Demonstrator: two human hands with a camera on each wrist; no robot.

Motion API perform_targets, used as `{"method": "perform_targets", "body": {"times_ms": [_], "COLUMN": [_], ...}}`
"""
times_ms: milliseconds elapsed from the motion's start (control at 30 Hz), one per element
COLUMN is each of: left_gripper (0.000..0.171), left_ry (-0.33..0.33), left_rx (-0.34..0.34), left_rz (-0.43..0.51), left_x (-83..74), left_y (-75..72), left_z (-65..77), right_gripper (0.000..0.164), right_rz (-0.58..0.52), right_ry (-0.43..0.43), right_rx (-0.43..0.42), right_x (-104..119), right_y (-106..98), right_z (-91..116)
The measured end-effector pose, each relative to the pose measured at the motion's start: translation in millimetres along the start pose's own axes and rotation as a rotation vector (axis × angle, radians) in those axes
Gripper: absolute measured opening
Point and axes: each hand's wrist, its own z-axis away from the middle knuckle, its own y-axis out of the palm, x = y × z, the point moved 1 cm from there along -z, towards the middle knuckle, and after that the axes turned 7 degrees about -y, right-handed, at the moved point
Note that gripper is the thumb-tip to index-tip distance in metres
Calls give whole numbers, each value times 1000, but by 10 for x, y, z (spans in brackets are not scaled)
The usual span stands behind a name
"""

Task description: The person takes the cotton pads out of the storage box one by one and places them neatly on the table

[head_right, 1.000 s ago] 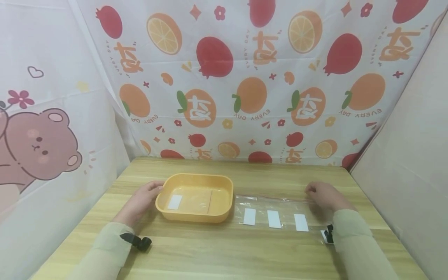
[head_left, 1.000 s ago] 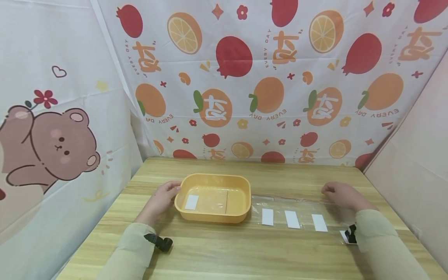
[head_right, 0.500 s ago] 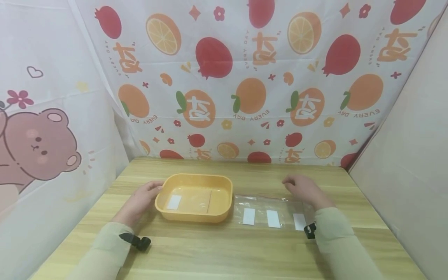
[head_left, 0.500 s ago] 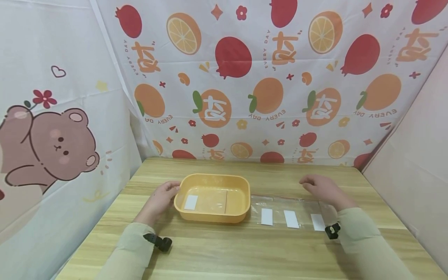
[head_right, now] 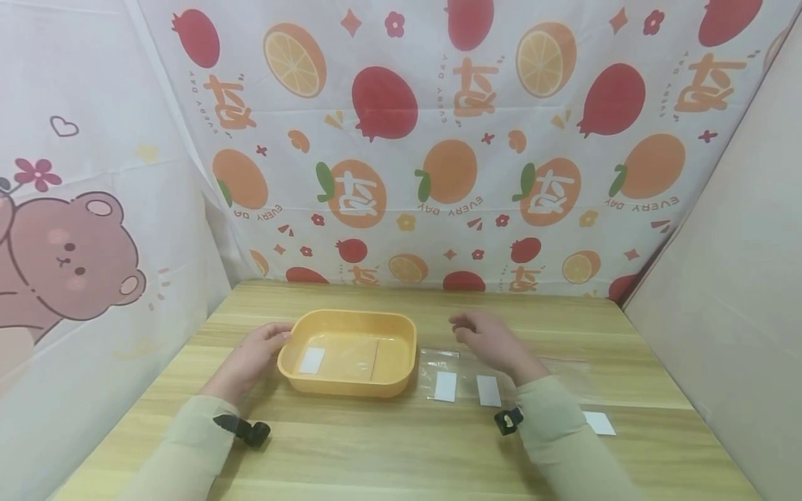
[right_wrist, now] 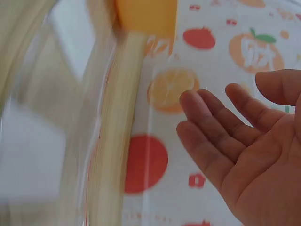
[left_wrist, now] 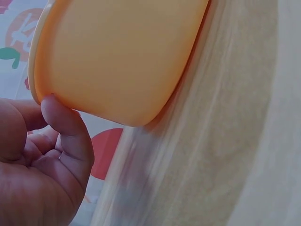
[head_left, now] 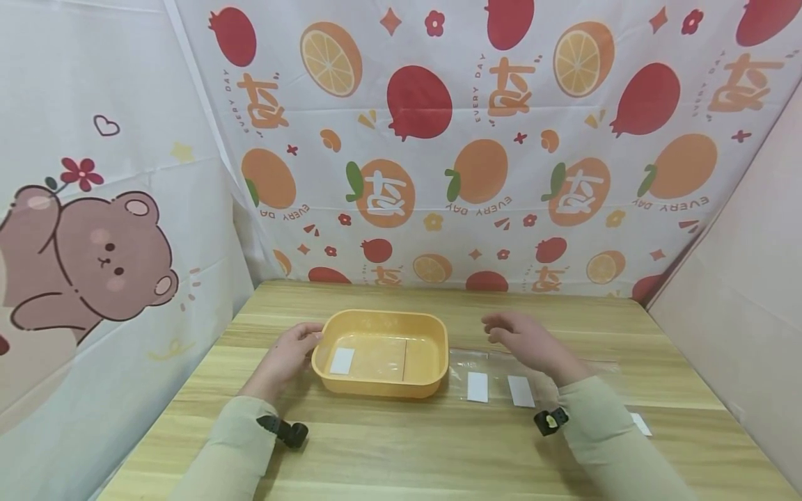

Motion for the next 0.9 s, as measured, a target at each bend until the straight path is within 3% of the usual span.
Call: {"method": "perform_targets", "body": {"times_ms": [600, 900], "left_gripper": [42, 41], "left_ry": [-1, 5], "left_rx": [-2, -2], "left_rz": [-9, 3], "left_x": [0, 4], "left_y": [-22, -25], "left_z": [10, 11], "right_gripper": [51, 58], "right_rz": [-600, -665], "right_ry": [-28, 55], "right_rx": [94, 91], "right_x": [532, 611], "right_y": [582, 938], "right_z": [-310, -561]}}
